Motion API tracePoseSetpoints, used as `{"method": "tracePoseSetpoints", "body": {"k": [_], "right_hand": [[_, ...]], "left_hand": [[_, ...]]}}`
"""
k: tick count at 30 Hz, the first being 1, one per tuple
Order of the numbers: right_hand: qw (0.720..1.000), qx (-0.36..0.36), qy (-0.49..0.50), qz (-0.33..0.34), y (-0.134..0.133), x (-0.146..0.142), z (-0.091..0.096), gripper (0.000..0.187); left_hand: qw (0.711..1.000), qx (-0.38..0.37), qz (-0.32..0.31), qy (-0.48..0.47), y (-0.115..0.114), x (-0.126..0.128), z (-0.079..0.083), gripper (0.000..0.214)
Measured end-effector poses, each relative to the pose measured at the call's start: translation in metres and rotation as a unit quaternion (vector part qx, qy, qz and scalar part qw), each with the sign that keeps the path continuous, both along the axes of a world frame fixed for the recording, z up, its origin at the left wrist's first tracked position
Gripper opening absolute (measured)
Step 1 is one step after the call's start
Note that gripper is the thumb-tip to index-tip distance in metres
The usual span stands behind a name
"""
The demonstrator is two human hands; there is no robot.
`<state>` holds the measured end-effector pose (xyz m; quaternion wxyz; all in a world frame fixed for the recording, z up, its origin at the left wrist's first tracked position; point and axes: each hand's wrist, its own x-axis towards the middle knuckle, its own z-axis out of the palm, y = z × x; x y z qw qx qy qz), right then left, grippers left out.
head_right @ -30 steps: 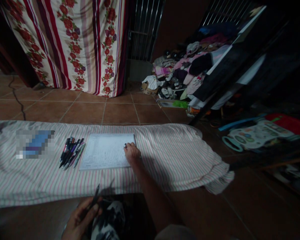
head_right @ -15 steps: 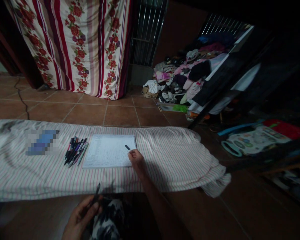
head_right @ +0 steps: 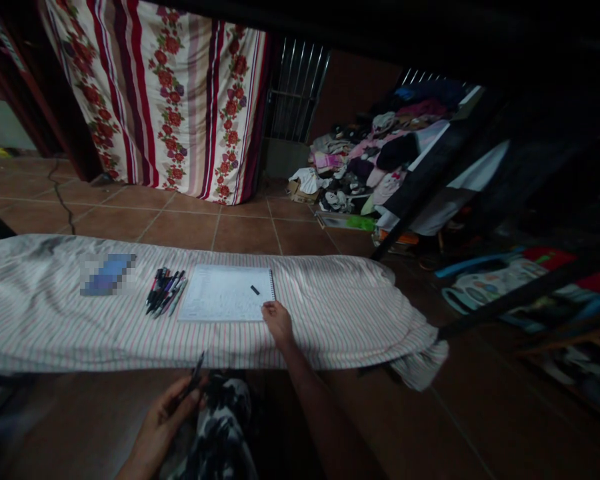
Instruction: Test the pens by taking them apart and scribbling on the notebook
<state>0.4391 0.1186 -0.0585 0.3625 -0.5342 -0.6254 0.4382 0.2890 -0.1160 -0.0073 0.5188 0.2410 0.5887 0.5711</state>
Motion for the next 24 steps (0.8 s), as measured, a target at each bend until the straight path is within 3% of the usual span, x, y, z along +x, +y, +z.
{"method": "tracePoseSetpoints", "body": {"k": [8,10,20,24], "right_hand": [[0.985,0.109,-0.135,0.022,0.016,-0.041,-0.011,0.008],[0.978,0.135,-0.160,0.020,0.020,-0.047,-0.016,0.009],[0.955,0.211,-0.206,0.042,0.025,-0.039,-0.037,0.018],[0.950,0.230,-0.205,0.056,0.024,-0.037,-0.037,0.021]], "left_hand": [[0.998,0.006,0.056,-0.002,0.000,0.006,-0.001,0.043],[0.999,-0.002,0.044,-0.011,0.002,0.004,-0.001,0.044],[0.999,-0.035,0.014,-0.011,0.011,-0.002,-0.013,0.041],[0.998,-0.034,0.040,-0.020,0.014,0.000,-0.013,0.042]]}}
